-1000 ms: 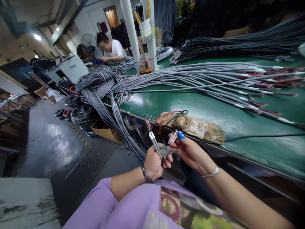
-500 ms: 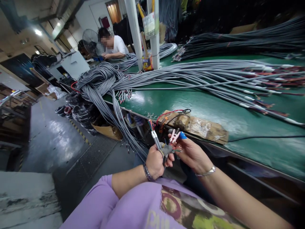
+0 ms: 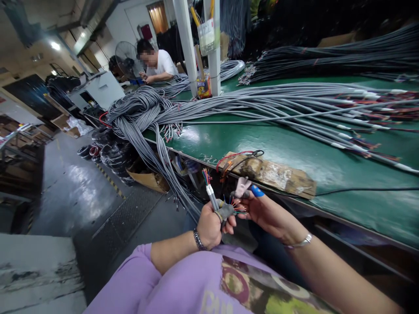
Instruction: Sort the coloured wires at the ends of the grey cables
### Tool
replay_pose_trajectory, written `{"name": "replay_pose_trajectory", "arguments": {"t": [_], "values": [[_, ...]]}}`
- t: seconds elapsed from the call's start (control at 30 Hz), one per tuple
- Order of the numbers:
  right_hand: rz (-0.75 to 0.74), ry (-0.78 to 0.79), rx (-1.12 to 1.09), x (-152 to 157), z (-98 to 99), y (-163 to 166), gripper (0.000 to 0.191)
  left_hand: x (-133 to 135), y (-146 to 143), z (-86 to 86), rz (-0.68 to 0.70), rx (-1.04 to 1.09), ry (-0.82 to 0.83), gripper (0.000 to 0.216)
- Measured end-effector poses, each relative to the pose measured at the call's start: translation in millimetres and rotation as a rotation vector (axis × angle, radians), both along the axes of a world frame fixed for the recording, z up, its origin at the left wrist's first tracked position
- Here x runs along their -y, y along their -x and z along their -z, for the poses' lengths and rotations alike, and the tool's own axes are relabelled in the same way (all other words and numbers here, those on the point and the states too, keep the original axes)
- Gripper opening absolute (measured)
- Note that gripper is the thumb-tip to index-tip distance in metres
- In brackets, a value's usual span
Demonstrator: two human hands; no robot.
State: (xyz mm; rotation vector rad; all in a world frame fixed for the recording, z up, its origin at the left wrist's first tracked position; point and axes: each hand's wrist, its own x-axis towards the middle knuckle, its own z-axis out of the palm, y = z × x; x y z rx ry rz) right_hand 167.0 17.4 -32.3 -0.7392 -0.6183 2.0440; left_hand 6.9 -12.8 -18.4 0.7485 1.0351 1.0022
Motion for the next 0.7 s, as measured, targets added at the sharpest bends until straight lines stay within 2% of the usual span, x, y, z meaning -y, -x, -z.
{"name": "replay_pose_trajectory", "arguments": {"t": [0.1, 0.2, 0.33, 0.4, 0.53, 0.7], "values": [[-0.047, -0.054, 0.150, 5, -5.8, -1, 0.036, 1, 1, 2.1, 0.023, -0.035, -0.027, 0.042], [-0.023, -0.159, 0.295, 9, -12.5, 0, 0.030, 3, 1, 2.6, 0.075, -0.100, -0.058, 0.042], [-0.106, -0.267, 0.428, 12, -20.8, 3, 0.033, 4, 2, 1.9, 0.338, -0.199, -0.053, 0.043], [-0.131, -0.284, 0.457, 13, -22.5, 4, 0.035, 4, 3, 1.7, 0.404, -0.206, -0.045, 0.043], [0.017, -0.239, 0.404, 13, -14.1, -1, 0.035, 2, 6, 0.4, 0.288, -0.149, -0.045, 0.042], [0.103, -0.023, 0.177, 4, 8.5, -13, 0.031, -3, 6, -5.0, 0.161, -0.081, -0.035, 0.042]]}}
